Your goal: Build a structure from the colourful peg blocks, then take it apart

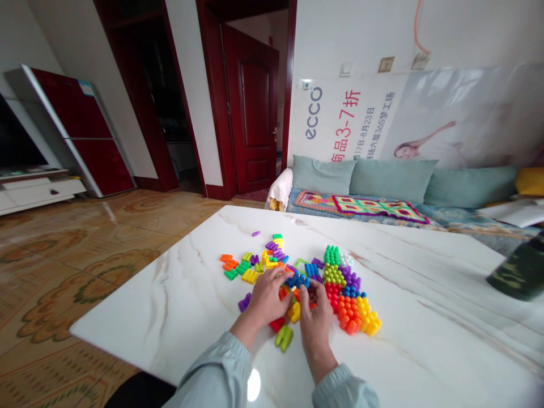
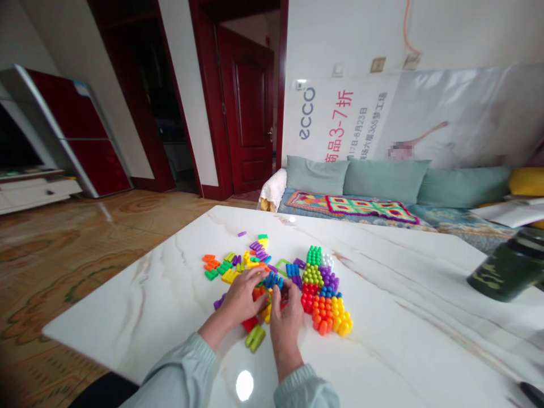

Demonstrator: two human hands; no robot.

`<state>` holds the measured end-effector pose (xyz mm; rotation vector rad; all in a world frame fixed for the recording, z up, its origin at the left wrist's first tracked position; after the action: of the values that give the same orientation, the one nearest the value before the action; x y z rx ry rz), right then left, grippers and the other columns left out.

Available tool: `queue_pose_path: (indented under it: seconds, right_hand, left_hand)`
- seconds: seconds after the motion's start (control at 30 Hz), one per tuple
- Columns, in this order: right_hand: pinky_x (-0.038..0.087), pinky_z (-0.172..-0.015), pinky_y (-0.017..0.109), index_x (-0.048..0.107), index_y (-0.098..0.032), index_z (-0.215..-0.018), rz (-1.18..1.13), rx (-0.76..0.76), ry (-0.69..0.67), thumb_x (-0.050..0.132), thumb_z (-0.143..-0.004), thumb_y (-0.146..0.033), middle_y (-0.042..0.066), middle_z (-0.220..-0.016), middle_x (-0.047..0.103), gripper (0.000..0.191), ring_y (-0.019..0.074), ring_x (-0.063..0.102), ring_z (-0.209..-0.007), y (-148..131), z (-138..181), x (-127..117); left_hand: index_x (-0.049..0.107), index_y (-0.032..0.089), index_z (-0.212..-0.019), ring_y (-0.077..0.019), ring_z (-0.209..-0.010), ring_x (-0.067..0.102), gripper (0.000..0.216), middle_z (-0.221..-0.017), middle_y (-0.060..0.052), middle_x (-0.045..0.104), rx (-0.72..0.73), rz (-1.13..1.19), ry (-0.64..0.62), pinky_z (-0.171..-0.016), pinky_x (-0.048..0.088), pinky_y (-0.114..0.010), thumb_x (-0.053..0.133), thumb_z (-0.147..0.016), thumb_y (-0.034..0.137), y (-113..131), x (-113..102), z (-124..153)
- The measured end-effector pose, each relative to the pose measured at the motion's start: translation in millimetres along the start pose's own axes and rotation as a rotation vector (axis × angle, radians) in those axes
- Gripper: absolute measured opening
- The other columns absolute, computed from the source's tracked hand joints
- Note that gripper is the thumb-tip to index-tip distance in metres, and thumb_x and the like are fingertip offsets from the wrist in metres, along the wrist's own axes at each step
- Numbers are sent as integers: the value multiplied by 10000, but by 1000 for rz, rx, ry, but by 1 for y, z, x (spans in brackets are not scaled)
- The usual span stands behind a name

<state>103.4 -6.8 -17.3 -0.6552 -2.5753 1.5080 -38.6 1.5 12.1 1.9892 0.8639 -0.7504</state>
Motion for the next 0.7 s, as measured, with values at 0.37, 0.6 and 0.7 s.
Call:
queue_pose_path:
  seconds: [0.37, 0.6, 0.7]
  right_hand:
    - [505, -626, 311, 573, -212, -957, -133, 76, -56, 538, -919, -494, 30, -823, 628, 287, 188, 601, -691, -5, 2, -4]
    - [478, -523, 267, 578, -215, -1116, -318, 142, -168, 510, -933, -429, -8, -746, 637, 289, 156, 578, -570, -6, 3, -6]
    - [529, -651, 283, 629, -209, -1166, -328, 95, -247, 525, -933, -420, 48, -942, 709, 331, 187, 658, -773, -9, 1, -3]
  left_hand:
    - [660, 207, -1138, -256, -1108, 612, 284, -1137, -98, 693, -49, 127, 139, -980, 484, -447, 510, -910, 131, -8, 11, -3]
    - [574, 221, -1322, -211, -1163, 625, 408, -1266, -83, 675, -34, 468, 106, -1015, 499, -362, 527, -920, 166, 2, 2, 6]
    - [639, 214, -1252, -209, -1138, 641, 328, -1234, -77, 698, -49, 537, 81, -1022, 497, -357, 506, -953, 227, 8, -4, 8]
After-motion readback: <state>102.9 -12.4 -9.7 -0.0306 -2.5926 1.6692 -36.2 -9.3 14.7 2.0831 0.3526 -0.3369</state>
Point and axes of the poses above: each hand's wrist, its own z-axis away from the middle knuckle, its own x-axis out of the palm, y = z × x, the point moved 1 cm from there along -z, towards the middle knuckle
